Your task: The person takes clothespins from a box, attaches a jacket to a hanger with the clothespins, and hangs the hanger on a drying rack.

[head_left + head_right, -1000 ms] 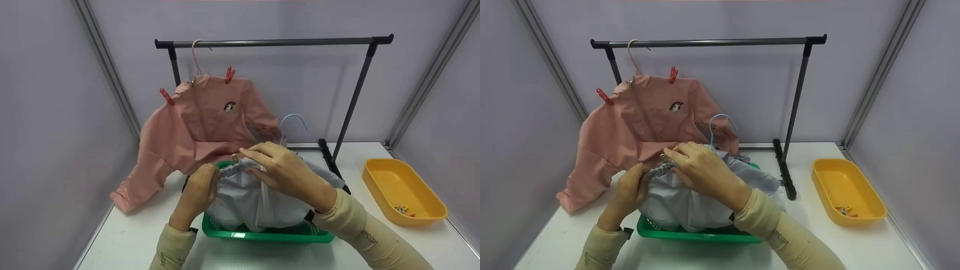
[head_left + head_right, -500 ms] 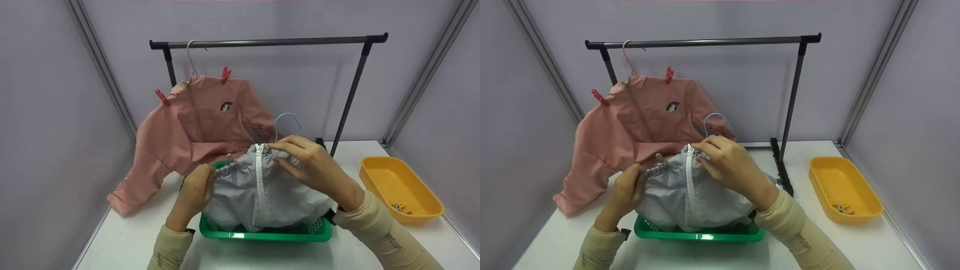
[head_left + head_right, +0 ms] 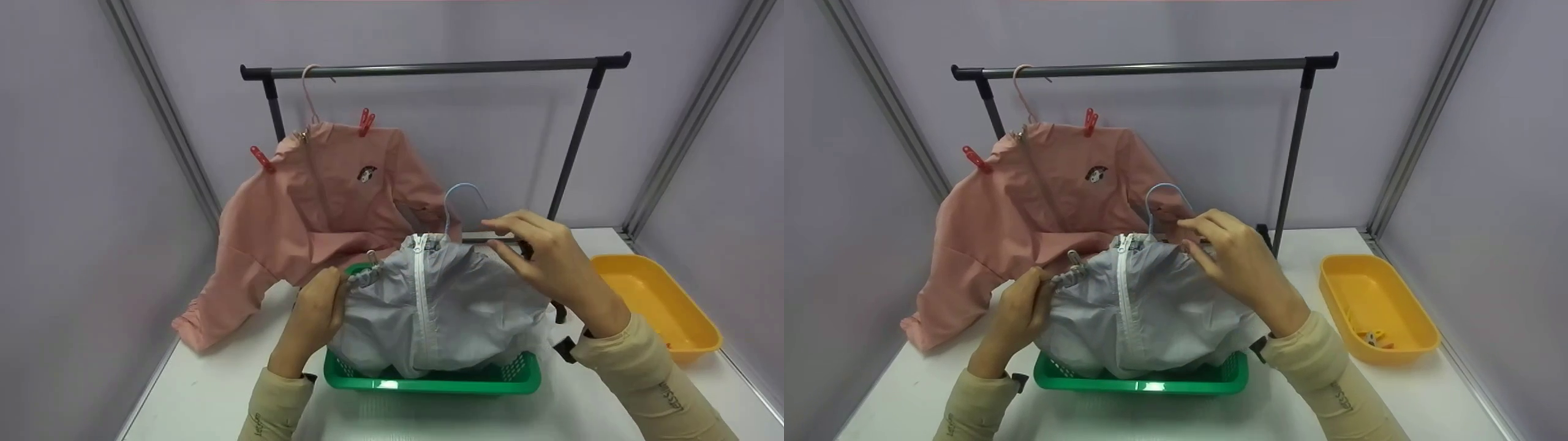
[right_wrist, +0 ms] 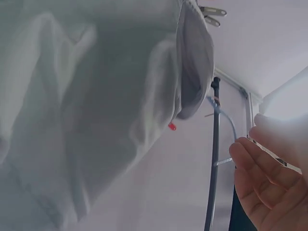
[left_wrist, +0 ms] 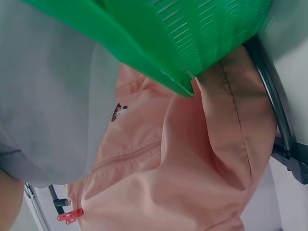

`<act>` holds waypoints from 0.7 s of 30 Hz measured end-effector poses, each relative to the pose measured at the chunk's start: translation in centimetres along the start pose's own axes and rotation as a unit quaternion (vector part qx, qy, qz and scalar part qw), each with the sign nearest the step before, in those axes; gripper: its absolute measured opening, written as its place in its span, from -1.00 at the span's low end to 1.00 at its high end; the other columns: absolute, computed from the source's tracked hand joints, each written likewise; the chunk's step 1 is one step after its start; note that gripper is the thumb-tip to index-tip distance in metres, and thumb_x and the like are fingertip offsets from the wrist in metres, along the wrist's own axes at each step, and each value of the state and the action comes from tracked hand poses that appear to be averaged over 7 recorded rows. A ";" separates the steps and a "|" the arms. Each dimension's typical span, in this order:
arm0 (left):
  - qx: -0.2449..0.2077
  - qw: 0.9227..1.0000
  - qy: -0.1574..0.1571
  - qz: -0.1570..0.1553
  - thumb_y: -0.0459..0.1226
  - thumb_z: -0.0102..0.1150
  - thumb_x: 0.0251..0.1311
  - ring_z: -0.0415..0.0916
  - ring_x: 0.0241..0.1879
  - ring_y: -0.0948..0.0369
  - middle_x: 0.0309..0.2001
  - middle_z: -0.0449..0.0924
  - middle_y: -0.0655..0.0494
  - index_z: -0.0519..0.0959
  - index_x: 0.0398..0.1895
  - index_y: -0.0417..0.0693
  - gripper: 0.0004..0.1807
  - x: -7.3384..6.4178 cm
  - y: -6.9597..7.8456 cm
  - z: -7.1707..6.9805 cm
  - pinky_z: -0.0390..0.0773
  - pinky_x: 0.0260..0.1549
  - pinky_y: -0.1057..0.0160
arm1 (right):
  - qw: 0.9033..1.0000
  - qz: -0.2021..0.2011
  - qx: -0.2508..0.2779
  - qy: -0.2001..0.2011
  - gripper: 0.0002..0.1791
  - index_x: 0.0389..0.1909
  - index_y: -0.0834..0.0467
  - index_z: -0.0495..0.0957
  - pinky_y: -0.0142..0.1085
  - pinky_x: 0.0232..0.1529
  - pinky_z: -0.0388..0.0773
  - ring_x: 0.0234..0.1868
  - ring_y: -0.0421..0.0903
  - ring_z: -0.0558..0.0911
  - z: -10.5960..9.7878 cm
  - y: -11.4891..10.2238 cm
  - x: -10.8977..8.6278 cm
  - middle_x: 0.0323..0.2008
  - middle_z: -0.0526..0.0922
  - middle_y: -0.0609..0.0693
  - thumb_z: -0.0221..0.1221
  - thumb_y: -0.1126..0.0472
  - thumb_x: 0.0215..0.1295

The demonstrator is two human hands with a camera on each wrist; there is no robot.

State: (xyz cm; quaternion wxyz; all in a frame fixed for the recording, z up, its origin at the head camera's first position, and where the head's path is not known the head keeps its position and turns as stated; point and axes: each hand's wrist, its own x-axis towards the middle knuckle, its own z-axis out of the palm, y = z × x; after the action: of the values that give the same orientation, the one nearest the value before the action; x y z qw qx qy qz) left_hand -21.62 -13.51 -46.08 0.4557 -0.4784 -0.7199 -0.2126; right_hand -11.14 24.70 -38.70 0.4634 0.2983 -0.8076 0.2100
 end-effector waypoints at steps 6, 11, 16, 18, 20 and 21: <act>-0.010 1.000 0.002 -0.001 -0.30 -0.05 0.69 0.38 -0.40 0.19 -0.36 0.41 0.01 0.50 -0.17 -0.22 -0.79 0.1 0.1 0.0 0.49 -0.34 0.25 | 1.000 0.029 -0.008 0.009 -0.68 0.08 0.19 0.78 -0.61 -0.28 0.45 -0.32 -0.17 0.64 -0.9 1.5 -0.9 -0.11 0.83 0.03 0.46 0.39 0.31; -0.009 1.000 0.007 0.006 -0.33 -0.03 0.67 0.42 -0.38 0.19 -0.35 0.44 0.00 0.51 -0.16 -0.24 -0.81 0.1 0.0 0.0 0.52 -0.32 0.24 | 0.999 0.046 -0.024 0.015 -0.68 0.06 0.23 0.77 -0.63 -0.20 0.47 -0.30 -0.12 0.70 -1.6 2.7 -1.6 -0.13 0.83 0.07 0.46 0.40 0.30; -0.010 1.000 0.001 0.001 -0.35 0.01 0.65 0.42 -0.37 0.18 -0.35 0.43 0.00 0.51 -0.16 -0.25 -0.84 0.0 0.0 0.1 0.52 -0.31 0.25 | 0.997 0.070 -0.036 0.014 -0.69 0.07 0.25 0.77 -0.69 -0.10 0.45 -0.27 -0.07 0.70 -2.1 3.8 -2.3 -0.14 0.83 0.07 0.44 0.41 0.31; -0.007 1.000 -0.004 -0.004 -0.30 -0.04 0.68 0.42 -0.38 0.18 -0.35 0.43 0.01 0.51 -0.16 -0.23 -0.79 0.0 0.0 0.0 0.52 -0.32 0.25 | 0.996 0.082 -0.040 0.012 -0.69 0.08 0.25 0.76 -0.72 -0.05 0.43 -0.24 -0.03 0.73 -2.3 4.2 -2.5 -0.14 0.83 0.08 0.43 0.41 0.33; -0.006 1.000 -0.001 -0.003 -0.37 0.03 0.64 0.43 -0.38 0.18 -0.35 0.44 0.01 0.51 -0.16 -0.24 -0.86 0.0 0.0 0.0 0.52 -0.32 0.24 | 0.994 0.097 -0.043 0.007 -0.69 0.10 0.25 0.76 -0.75 -0.03 0.41 -0.20 0.01 0.76 -2.6 4.7 -2.8 -0.12 0.83 0.09 0.42 0.40 0.35; -0.005 1.000 -0.002 -0.004 -0.38 0.03 0.63 0.43 -0.38 0.18 -0.35 0.44 0.01 0.51 -0.16 -0.24 -0.87 0.0 0.1 0.0 0.52 -0.32 0.24 | 0.994 0.104 -0.043 0.006 -0.69 0.10 0.25 0.76 -0.76 -0.03 0.40 -0.17 0.03 0.77 -2.7 4.9 -2.9 -0.11 0.83 0.10 0.41 0.40 0.35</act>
State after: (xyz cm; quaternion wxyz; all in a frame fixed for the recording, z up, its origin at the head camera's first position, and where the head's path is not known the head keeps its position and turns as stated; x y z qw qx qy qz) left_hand -21.58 -13.47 -46.06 0.4508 -0.4783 -0.7216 -0.2174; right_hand -11.63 30.78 -40.27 0.4567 0.1908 -0.8396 0.2238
